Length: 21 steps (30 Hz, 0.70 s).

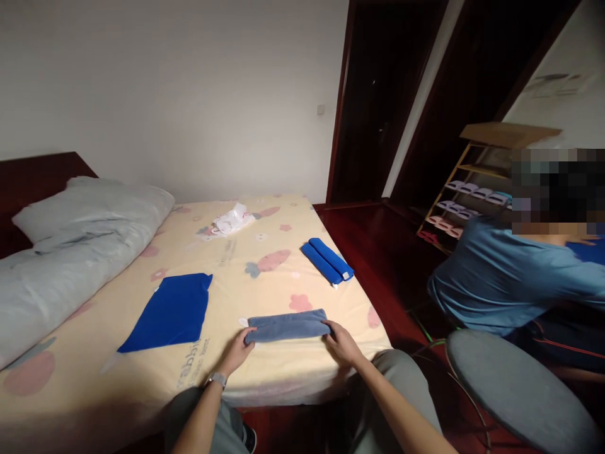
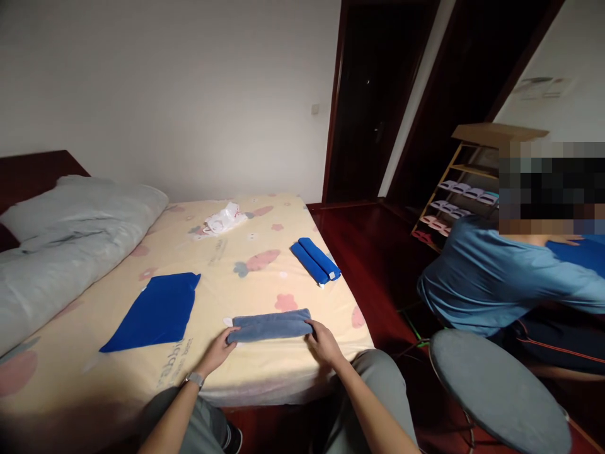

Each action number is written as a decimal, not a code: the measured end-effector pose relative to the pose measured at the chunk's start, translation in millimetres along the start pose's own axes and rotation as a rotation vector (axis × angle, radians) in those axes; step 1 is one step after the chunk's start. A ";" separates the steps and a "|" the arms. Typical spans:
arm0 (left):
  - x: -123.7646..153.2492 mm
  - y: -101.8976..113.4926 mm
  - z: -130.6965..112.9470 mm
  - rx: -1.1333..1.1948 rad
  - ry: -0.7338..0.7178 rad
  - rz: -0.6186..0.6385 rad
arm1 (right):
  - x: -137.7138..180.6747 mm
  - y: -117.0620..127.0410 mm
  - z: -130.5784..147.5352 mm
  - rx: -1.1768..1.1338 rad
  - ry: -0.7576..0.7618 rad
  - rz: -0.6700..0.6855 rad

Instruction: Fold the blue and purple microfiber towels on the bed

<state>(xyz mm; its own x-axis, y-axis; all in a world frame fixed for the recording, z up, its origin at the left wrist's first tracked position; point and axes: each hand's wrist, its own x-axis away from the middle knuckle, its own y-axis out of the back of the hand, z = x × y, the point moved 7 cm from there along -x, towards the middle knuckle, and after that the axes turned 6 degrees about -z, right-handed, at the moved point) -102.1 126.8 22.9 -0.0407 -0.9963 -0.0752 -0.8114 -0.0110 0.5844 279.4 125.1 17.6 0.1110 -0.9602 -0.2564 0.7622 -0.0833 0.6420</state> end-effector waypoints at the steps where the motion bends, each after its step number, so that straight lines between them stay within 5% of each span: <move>1: -2.4 1.2 0.8 0.012 0.016 -0.015 | -3.9 1.0 -2.9 -0.012 -0.038 0.012; 11: -51.1 3.1 0.0 -0.235 0.131 -0.099 | -56.0 -4.4 -29.2 0.062 -0.350 0.168; 21: -82.7 3.5 19.8 -0.094 0.346 -0.020 | -83.1 -5.9 -38.0 0.154 -0.499 0.163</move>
<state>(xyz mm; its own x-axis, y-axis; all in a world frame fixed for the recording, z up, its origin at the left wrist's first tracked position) -113.1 210.8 15.1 0.1874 -0.9654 0.1813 -0.7523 -0.0223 0.6585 290.0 215.6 7.7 -0.1254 -0.9707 0.2052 0.6540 0.0746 0.7528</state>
